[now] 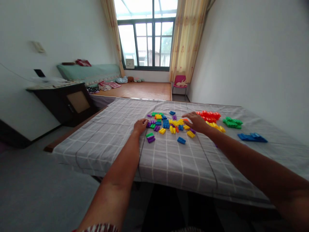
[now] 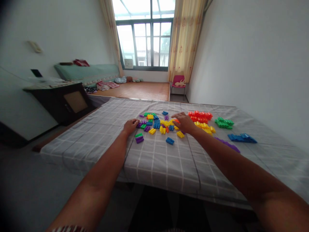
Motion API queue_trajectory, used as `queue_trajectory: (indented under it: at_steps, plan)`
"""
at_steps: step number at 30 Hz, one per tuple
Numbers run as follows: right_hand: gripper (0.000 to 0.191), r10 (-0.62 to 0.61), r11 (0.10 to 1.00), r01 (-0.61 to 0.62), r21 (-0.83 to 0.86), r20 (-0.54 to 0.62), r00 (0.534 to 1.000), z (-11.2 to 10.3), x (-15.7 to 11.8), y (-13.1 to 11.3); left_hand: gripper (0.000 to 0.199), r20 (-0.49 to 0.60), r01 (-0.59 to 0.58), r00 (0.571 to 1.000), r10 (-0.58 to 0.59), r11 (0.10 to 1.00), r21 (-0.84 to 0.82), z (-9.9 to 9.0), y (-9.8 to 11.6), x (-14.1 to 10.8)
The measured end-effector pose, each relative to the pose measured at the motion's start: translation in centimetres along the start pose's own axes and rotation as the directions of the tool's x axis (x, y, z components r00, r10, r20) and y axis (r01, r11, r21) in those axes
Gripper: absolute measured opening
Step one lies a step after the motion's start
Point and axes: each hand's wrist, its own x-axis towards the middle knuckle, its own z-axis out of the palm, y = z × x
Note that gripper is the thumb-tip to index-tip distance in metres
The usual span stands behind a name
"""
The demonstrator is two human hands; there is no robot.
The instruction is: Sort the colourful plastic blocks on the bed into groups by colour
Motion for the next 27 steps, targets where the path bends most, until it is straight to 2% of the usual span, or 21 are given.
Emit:
queue_trajectory:
  at_steps: [2,5,8,10,12,14,17,19,21,24,27]
  plan:
    - [0.035,0.018,1.000,-0.018,0.006,0.098,0.995,2.6,3.4,-2.4,0.035,0.000,0.001,1.000,-0.001,1.000,-0.014,0.0,0.0,-0.1]
    - [0.035,0.203,0.979,-0.199,-0.037,0.188,0.961,6.0,7.9,-4.5,0.034,-0.002,-0.006,1.000,0.006,0.999,-0.040,-0.1,-0.2,-0.1]
    - [0.040,0.430,0.902,-0.426,-0.073,0.254,0.866,8.6,11.3,-5.2,0.034,-0.003,-0.002,1.000,0.002,0.997,-0.075,-0.3,-0.4,-0.1]
    - [0.042,0.506,0.858,-0.509,-0.074,0.295,0.810,10.1,12.6,-5.2,0.033,0.003,0.001,1.000,-0.001,0.995,-0.104,-0.4,-0.5,-0.1]
    - [0.040,0.511,0.849,-0.526,-0.042,0.314,0.800,11.1,13.3,-5.1,0.033,0.006,-0.004,1.000,0.005,0.992,-0.127,-0.5,-0.5,0.0]
    - [0.039,0.493,0.854,-0.520,0.026,0.283,0.823,11.5,13.5,-4.9,0.033,0.001,-0.011,1.000,0.011,0.991,-0.134,-0.4,-0.6,0.1]
    - [0.037,0.454,0.870,-0.471,0.146,0.132,0.881,10.4,13.0,-4.3,0.034,0.001,-0.017,1.000,0.017,0.991,-0.131,-0.3,-0.6,0.3]
    - [0.033,0.403,0.889,-0.397,0.227,0.019,0.915,8.6,11.9,-3.5,0.036,0.004,-0.026,1.000,0.027,0.990,-0.139,-0.2,-0.8,0.5]
    - [0.032,0.356,0.890,-0.323,0.321,-0.047,0.933,6.3,10.1,-2.4,0.038,0.006,-0.043,0.999,0.044,0.989,-0.145,-0.2,-1.0,0.7]
    - [0.036,0.347,0.850,-0.279,0.447,-0.078,0.934,2.4,5.8,0.1,0.042,0.001,-0.058,0.998,0.058,0.989,-0.135,-0.4,-1.3,1.1]
    - [0.037,0.447,0.802,-0.346,0.487,-0.105,0.889,-1.7,0.2,4.4,0.046,0.015,-0.049,0.999,0.050,0.993,-0.105,-0.5,-1.4,1.3]
